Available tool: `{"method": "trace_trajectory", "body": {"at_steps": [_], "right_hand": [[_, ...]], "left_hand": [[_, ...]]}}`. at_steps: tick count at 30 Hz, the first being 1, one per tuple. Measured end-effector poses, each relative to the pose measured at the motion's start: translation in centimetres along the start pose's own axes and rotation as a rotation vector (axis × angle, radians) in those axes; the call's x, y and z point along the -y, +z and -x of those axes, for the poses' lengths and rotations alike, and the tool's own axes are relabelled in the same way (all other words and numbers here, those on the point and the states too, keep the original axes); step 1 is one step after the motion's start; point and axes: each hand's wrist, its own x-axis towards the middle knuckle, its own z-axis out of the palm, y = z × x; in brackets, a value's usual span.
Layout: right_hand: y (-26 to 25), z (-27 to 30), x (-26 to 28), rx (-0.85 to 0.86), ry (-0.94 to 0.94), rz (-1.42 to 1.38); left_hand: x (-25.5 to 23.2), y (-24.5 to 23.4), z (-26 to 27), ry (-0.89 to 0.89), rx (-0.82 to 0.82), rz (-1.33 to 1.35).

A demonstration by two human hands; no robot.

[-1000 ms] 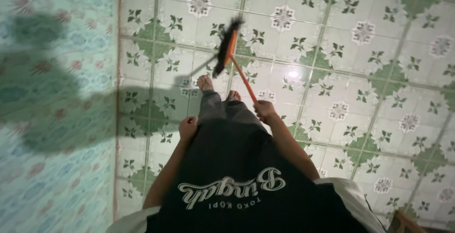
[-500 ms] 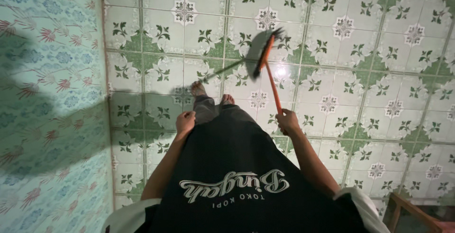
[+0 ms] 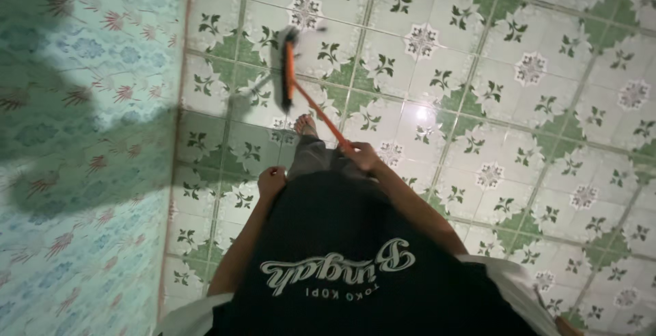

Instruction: The person sweeps the tiled floor using a broom and then uses a dustpan to collect the debris.

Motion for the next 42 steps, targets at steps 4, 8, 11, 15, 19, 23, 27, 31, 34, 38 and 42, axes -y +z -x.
{"method": "trace_trajectory", "body": {"at_steps": [4,8,11,15,19,23,27,31,34,38,42], "right_hand": [[2.9,-4.6,4.3,0.055,-0.012,0.031],[3.7,-6.4,6.2,0.046,0.097,-0.034],[4.0,-6.8,6.5,-0.016,0.093,-0.117],[1.9,-5.7,5.3,-0.044,0.14,-0.207],[-0.7,-2.4,2.9,-0.077,0.226,-0.405],[-3.6,1.9,-0.3,-0.178,0.307,-0.471],[-6.3,5.4,-2.6,-0.243,0.314,-0.546],[-9.2,7.6,-4.1,-0.358,0.394,-0.584],[-9.8,7.8,-3.9,-0.438,0.385,-0.57],[-8.6,8.5,-2.5,-0.512,0.339,-0.397],[-6.3,11.4,-0.1,-0.507,0.406,-0.311]], "left_hand": [[0.6,-0.9,0.7,0.047,-0.081,-0.04],[1.3,-2.0,1.5,-0.043,-0.077,0.056],[1.8,-2.6,1.6,-0.06,-0.102,0.005],[1.5,-3.2,1.0,-0.077,-0.095,-0.022],[-0.5,-2.7,-1.0,0.073,-0.075,-0.077],[-3.1,-1.3,-3.2,0.287,-0.084,-0.075],[-5.4,-0.1,-5.1,0.277,0.046,0.014],[-7.1,0.8,-6.0,0.18,0.086,-0.022],[-7.8,0.7,-6.6,0.175,0.105,-0.028],[-7.0,0.0,-6.5,0.211,0.082,-0.098],[-5.6,-1.1,-6.0,0.343,0.024,-0.064]]}}
